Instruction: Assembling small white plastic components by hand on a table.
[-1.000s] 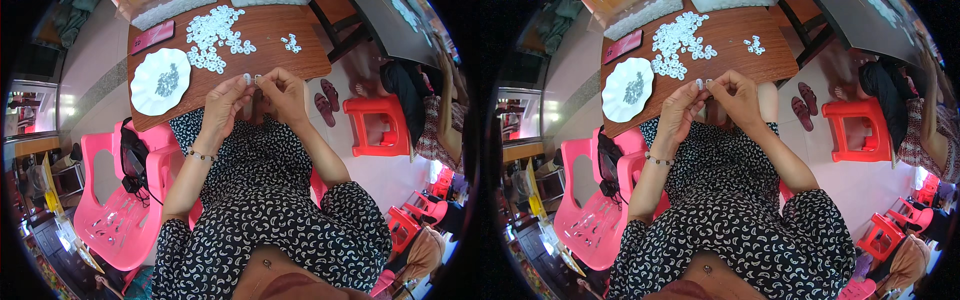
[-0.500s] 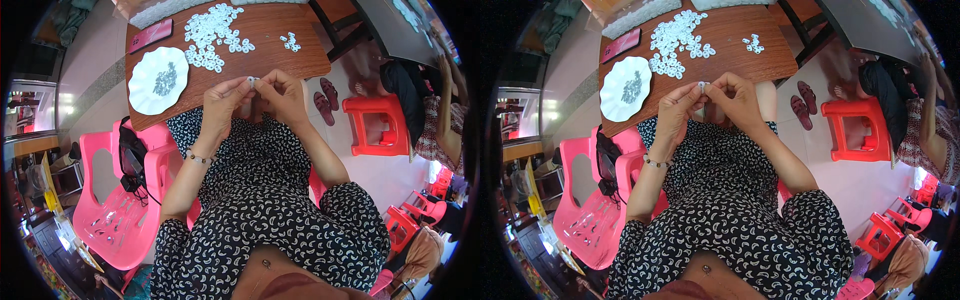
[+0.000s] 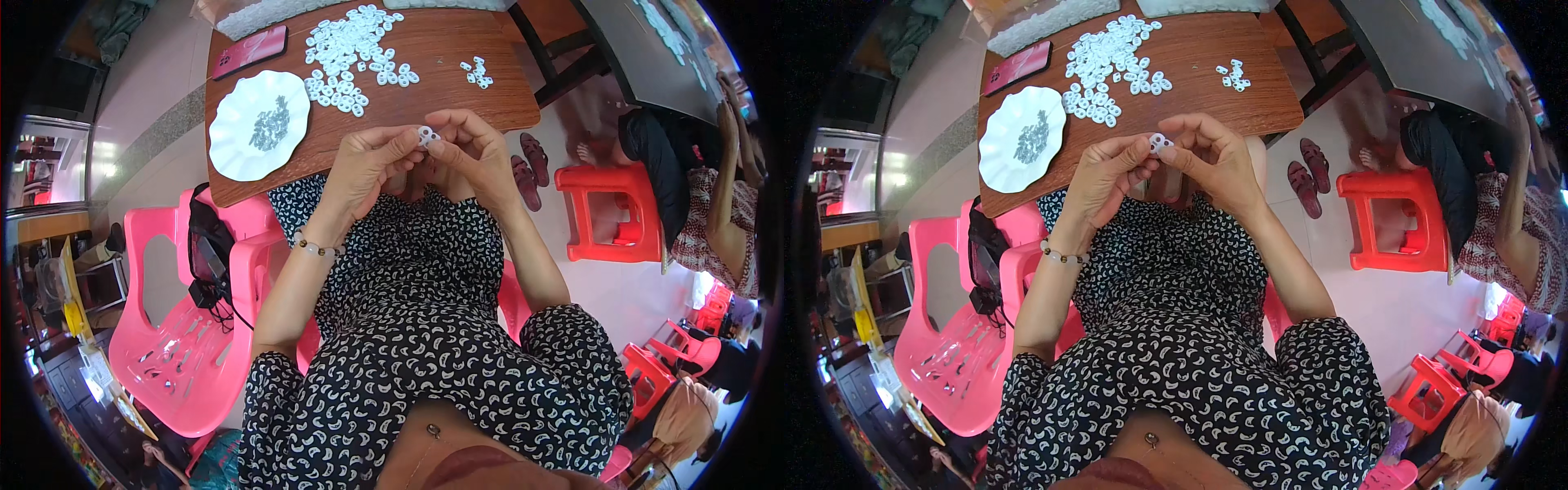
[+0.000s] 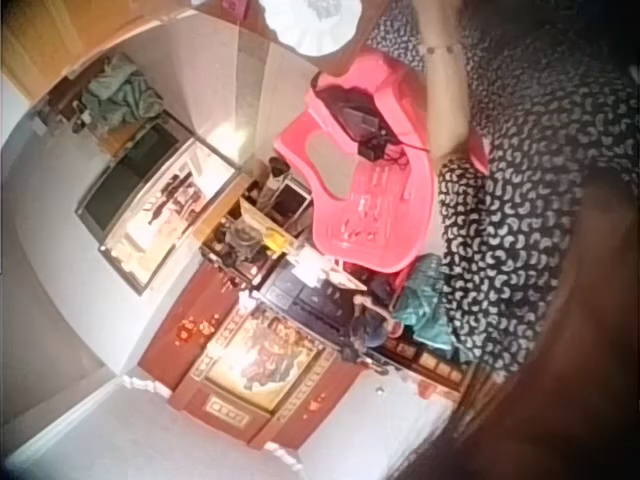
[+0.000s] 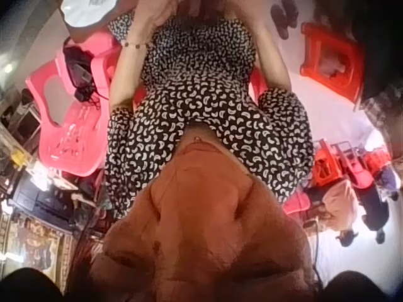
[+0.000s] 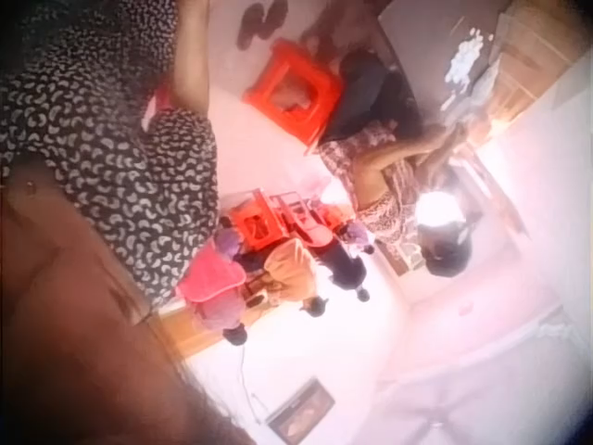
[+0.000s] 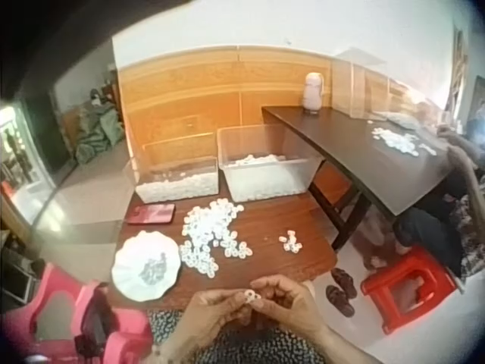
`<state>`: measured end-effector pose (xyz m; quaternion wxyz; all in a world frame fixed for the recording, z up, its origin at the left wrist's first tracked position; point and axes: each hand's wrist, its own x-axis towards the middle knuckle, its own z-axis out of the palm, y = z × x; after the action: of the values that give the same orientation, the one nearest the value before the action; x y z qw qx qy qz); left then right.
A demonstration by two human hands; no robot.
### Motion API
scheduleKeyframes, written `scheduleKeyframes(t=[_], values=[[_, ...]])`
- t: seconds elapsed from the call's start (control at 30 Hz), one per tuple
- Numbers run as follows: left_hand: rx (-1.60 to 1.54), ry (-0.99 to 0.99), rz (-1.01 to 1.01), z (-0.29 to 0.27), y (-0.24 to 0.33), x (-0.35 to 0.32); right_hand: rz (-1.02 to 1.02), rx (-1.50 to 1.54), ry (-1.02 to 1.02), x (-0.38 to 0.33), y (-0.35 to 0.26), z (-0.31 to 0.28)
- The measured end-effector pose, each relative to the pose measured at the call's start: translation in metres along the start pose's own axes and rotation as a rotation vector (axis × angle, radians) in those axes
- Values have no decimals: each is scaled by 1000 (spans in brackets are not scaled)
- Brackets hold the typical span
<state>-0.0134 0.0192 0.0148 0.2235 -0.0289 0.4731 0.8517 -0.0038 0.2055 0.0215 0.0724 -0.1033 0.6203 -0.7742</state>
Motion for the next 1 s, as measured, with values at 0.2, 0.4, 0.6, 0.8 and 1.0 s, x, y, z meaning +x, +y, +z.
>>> scheduleKeyframes(t=[0.2, 0.4, 0.6, 0.8, 1.0], values=[[8, -19, -25, 1, 3, 1, -5, 55, 21, -1, 1, 0], [82, 13, 27, 5, 0, 1, 77, -5, 35, -4, 9, -8], [164, 37, 61, 7, -3, 0, 85, 21, 48, -6, 12, -9], [190, 48, 94, 7, -6, 0, 24, 32, 16, -7, 8, -2], [229, 58, 66, 5, -3, -1, 6, -41, 26, -7, 14, -4]])
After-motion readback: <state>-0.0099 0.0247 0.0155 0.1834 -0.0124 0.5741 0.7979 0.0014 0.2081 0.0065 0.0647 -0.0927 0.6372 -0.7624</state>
